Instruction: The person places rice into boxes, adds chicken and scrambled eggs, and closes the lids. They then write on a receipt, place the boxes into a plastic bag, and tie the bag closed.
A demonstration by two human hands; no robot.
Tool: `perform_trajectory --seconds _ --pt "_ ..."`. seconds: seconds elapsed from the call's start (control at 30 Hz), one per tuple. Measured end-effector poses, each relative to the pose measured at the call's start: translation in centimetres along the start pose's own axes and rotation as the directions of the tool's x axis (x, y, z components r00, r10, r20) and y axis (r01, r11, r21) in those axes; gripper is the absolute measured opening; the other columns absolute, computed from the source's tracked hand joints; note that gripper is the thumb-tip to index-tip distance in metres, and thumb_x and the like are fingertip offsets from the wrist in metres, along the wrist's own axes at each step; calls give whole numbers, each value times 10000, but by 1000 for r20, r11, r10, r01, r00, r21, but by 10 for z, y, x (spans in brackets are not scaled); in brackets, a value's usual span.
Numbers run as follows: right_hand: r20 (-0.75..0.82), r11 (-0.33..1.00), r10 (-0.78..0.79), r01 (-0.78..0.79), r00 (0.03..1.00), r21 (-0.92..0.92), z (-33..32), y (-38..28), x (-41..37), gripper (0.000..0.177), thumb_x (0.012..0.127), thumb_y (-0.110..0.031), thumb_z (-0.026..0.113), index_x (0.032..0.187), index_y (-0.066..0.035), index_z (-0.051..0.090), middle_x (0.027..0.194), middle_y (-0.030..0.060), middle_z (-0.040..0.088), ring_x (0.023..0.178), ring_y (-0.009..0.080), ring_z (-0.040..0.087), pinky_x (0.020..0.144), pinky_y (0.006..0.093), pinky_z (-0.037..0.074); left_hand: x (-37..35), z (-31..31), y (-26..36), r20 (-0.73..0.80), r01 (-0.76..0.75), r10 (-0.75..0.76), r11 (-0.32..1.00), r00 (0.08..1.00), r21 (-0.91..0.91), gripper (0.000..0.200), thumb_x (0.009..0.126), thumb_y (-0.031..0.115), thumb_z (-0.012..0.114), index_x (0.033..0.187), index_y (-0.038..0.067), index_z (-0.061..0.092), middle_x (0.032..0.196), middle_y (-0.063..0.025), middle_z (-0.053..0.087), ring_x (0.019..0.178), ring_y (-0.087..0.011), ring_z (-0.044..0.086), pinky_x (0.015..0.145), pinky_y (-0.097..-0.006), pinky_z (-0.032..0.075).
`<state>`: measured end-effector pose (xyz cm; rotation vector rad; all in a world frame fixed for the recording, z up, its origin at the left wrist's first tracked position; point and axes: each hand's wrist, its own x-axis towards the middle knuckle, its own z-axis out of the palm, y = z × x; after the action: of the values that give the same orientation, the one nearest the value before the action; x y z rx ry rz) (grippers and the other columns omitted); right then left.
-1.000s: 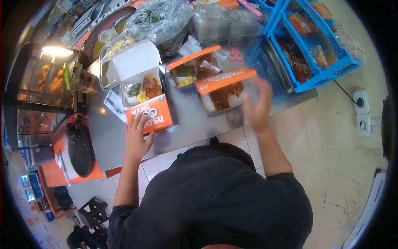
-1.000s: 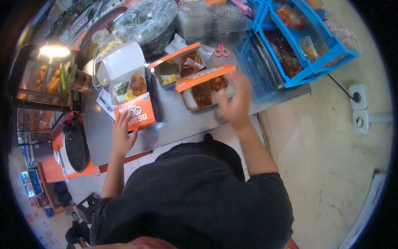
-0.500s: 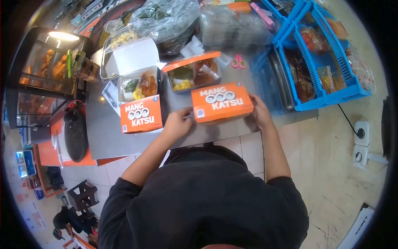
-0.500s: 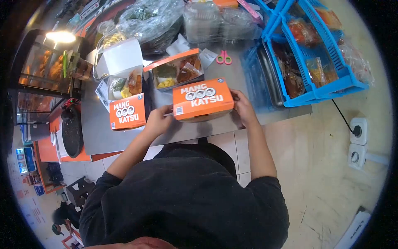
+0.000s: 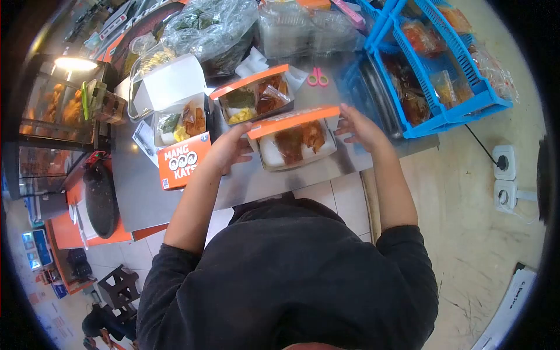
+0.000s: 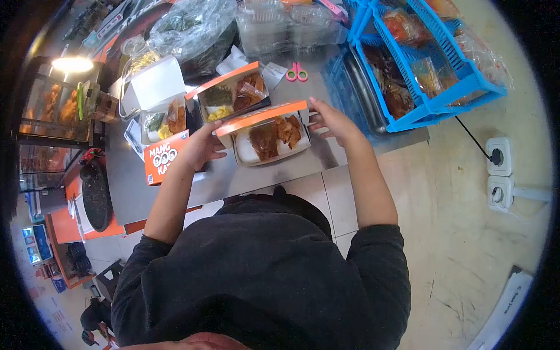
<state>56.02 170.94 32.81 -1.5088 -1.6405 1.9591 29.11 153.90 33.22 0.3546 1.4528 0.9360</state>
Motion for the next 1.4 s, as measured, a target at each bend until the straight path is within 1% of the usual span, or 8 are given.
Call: perform_trajectory --seconds 0.23,0.37,0.5,1.03,1.13,1.2,1.3,1.4 --pt "10 913 -338 330 941 -238 13 40 3 411 802 -255 601 1147 -34 568 1116 142 591 1015 198 556 893 303 407 6 10 -39 -151 -231 256 958 955 168 708 786 141 616 1369 -18 248 1194 -182 548 1021 -231 585 839 -302 472" --pt "266 279 -792 713 550 -643 21 40 -6 600 725 -215 665 1278 -93 465 1314 118 458 1215 272 422 1031 429 290 -2 18 -44 273 -501 785 55 556 864 749 758 187 652 1373 14 260 1355 -249 369 1259 -373 369 1007 -432 341" --pt "581 7 -568 709 583 -705 38 39 -3 680 726 -310 674 1340 -194 404 1421 53 339 1321 293 276 1075 518 176 7 34 -54 503 -450 583 -247 638 858 662 795 265 597 1371 99 316 1399 -148 348 1324 -361 242 1030 -513 284" --pt "545 14 -647 723 533 -691 42 50 -19 496 756 -252 645 1236 -248 523 1311 63 480 1254 304 392 1026 506 290 8 16 -51 661 -741 547 -104 514 663 522 744 56 555 1256 141 502 1397 -159 341 1310 -371 265 1071 -434 232" --pt "399 80 -702 622 590 -779 41 70 -27 486 755 -199 645 1228 -218 534 1316 105 465 1237 335 400 1001 475 327 19 15 -56 -22 -618 914 292 405 730 540 757 90 566 1277 33 432 1360 -175 352 1265 -364 308 1039 -417 278" --pt "280 129 -748 545 602 -828 26 79 -22 479 765 -172 637 1232 -195 533 1319 126 455 1233 351 398 992 460 339 56 -1 -67 -563 -494 750 657 348 570 632 760 133 551 1315 -40 303 1121 -226 523 1044 -316 503 946 -411 373" --pt "123 189 -797 438 591 -879 -10 87 -17 488 772 -157 632 1246 -163 517 1321 141 449 1236 356 392 1003 446 331 43 20 -13 -645 -394 422 898 638 198 541 774 136 494 1262 -66 376 995 -252 580 936 -375 563 881 -424 416" --pt "-9 198 -789 240 614 -950 -30 70 -6 529 764 -167 637 1270 -133 485 1333 155 430 1246 360 375 1023 431 309 75 -11 -13 -559 -242 569 799 603 551 407 766 84 438 1128 -88 505 1055 -308 563 1003 -445 530 879 -428 411"
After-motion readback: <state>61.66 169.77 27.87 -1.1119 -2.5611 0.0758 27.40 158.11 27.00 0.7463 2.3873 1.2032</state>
